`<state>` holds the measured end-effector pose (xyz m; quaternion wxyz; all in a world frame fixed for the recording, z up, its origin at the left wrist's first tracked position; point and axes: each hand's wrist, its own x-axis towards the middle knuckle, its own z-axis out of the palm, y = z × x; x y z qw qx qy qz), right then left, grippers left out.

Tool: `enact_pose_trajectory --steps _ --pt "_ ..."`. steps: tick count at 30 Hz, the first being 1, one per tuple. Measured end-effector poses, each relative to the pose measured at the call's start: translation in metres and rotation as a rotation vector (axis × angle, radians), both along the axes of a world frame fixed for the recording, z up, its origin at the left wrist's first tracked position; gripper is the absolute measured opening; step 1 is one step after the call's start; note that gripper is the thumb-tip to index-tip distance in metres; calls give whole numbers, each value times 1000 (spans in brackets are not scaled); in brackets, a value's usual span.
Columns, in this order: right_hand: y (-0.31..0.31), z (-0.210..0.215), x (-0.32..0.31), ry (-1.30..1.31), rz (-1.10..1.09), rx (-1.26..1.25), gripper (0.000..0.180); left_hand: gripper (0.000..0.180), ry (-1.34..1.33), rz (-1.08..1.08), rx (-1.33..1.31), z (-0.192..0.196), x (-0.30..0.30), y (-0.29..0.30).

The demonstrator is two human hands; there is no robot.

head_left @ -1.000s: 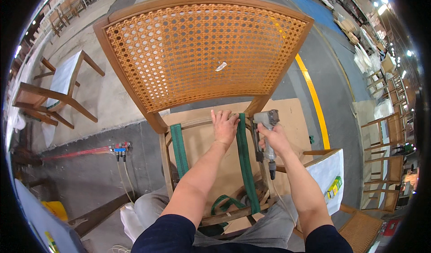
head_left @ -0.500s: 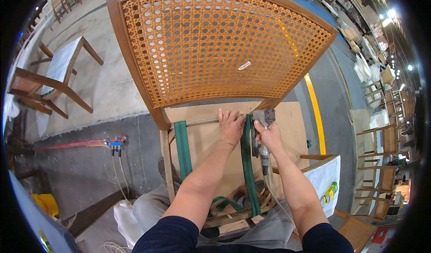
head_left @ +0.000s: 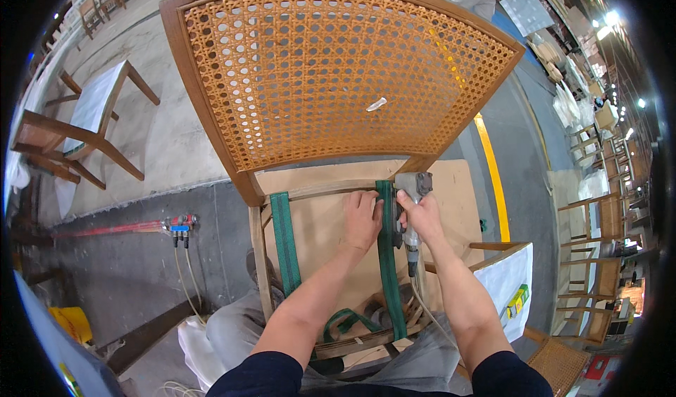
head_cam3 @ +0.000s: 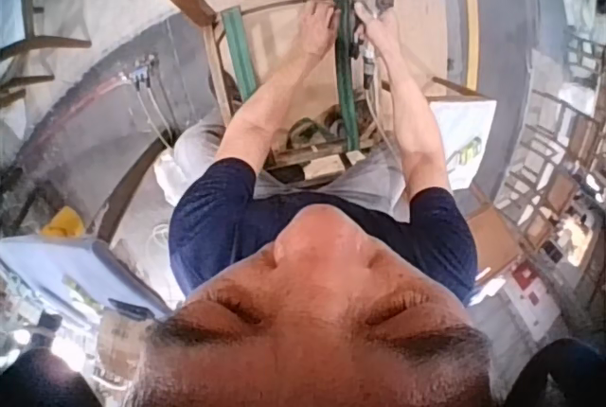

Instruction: The person staples a white fabric sheet to the underside of a wooden chair seat, then flips the chair upright and attaches green webbing straps across the seat frame using a staple gun. The person adjusts the straps and staples them in place.

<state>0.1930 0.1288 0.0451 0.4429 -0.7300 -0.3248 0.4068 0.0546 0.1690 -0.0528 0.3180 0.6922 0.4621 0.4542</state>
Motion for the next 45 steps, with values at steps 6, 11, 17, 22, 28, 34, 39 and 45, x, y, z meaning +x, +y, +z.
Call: enact_pose_trajectory --steps 6,11,17,22,28,34,39,45 --pt "13 -11 -7 65 27 7 27 23 -270 -93 -835 -26 15 9" --pt "3 -19 0 44 -16 -20 25 23 -193 -134 -829 -31 23 2" --pt "10 -12 -12 69 21 -36 23 20 -132 -138 -766 -33 17 8" --pt "15 -9 -19 56 20 -50 24 19 -94 -136 -785 -35 13 13" --pt "11 -8 -18 51 50 -52 25 21 -74 -146 -794 -34 12 15" --pt "10 -12 -13 -7 28 -69 26 21 -151 -142 -864 -32 11 14" --pt "9 -13 -2 -34 50 -66 23 23 -203 -152 -895 -29 16 12" --pt "5 -5 -1 -66 -17 -85 22 22 -170 -103 -911 -24 25 3"
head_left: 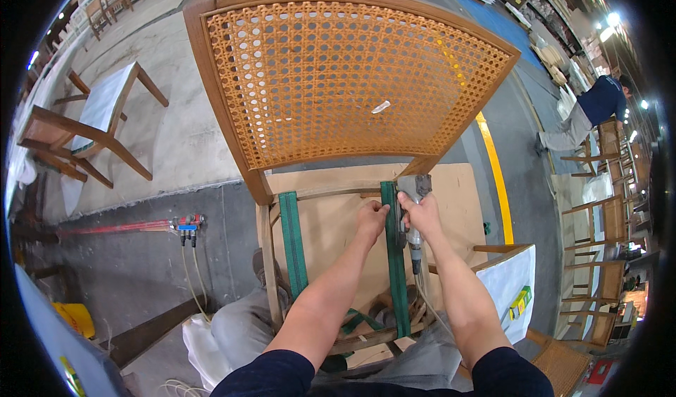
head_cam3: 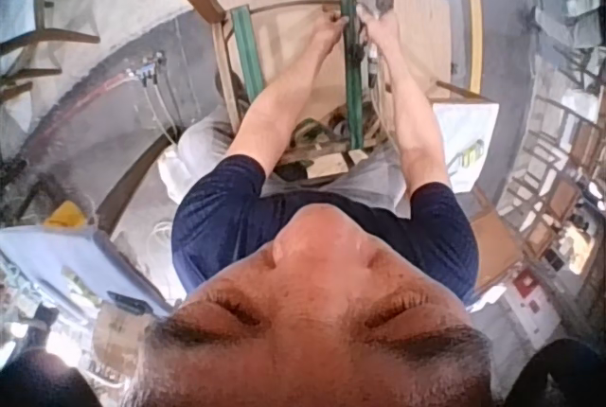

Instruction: The person staples a white fabric sheet to the underside of a wooden chair seat, then flips the chair upright and attaches green webbing straps across the seat frame using a staple gun. The person adjusts the straps and staples them in place.

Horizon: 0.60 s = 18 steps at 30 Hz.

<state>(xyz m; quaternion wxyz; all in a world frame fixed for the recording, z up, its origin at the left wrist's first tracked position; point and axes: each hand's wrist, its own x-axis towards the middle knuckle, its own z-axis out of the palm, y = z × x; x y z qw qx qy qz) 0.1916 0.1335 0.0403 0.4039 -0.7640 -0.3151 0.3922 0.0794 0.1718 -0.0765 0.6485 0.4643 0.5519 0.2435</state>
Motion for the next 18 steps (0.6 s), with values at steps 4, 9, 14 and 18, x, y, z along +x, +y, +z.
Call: enact_pose_trajectory --steps 4,9,14,18 --pt "-17 22 0 10 41 41 22 24 -208 19 -297 8 0 -15" --pt "-113 80 54 -60 -38 4 22 23 -718 -72 -541 37 -23 -95" --pt "-274 105 149 -50 -428 30 28 26 -635 -128 -813 101 -51 -217" --pt "-351 83 193 111 -701 -18 33 35 -527 -211 -968 91 -103 -299"
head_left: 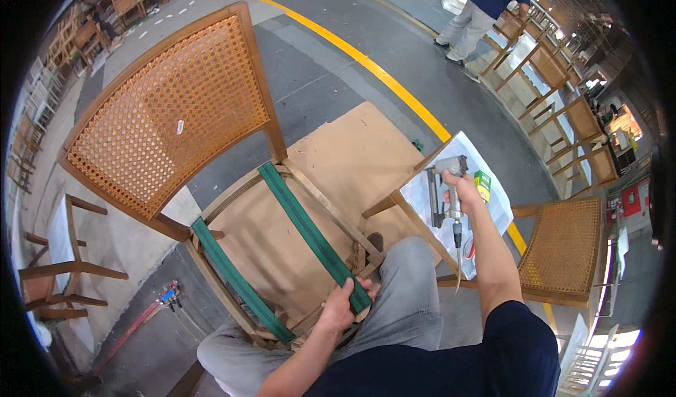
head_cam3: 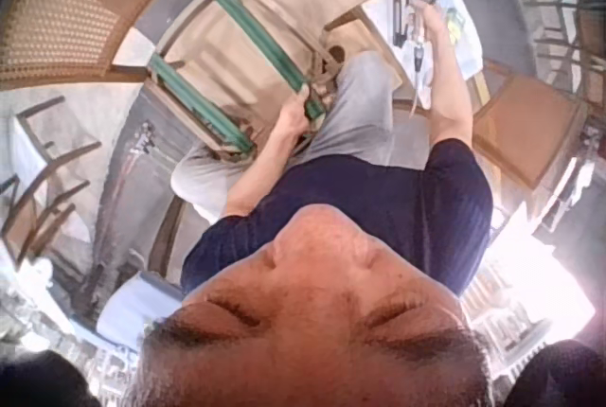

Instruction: The person staples a white fabric sheet to the underside of a wooden chair seat, then flips the chair upright and attaches green webbing straps across the seat frame using a staple gun. The person adjusts the straps and staples them in place.

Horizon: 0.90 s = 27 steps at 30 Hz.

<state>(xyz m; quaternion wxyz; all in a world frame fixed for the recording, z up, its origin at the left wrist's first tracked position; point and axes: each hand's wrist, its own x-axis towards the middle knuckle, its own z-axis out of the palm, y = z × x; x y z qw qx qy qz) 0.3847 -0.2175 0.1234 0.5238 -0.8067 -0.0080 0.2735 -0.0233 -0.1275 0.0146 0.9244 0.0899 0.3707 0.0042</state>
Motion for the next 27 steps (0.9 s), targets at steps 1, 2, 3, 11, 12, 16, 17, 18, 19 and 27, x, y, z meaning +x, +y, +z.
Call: enact_pose_trajectory --steps 1,2,3,11,12,16,17,18,19,27 --pt "-15 -14 7 59 -47 0 35 40 45 -45 -28 -8 -11 -14" --pt "-37 -28 19 126 -74 35 36 42 54 -80 -57 -16 -16 -26" --pt "-48 -42 29 206 -71 80 38 44 73 -86 -74 -21 -20 -33" --pt "-100 -104 76 -258 -42 -430 51 45 132 31 9 -29 3 -52" --pt "-107 -100 68 -334 57 -526 56 46 238 112 88 -22 11 -52" --pt "-126 -102 17 -573 167 -469 55 51 318 233 79 -31 -5 -44" --pt "-133 -86 19 -611 172 -423 54 48 280 246 104 -34 -1 -39" --pt "-136 -75 13 -645 192 -372 45 45 259 262 141 -38 -1 -30" --pt "-139 -65 8 -657 224 -302 41 43 233 270 171 -39 2 -24" --pt "-4 -78 -160 -3 692 50 35 37 209 133 406 -32 -8 -17"
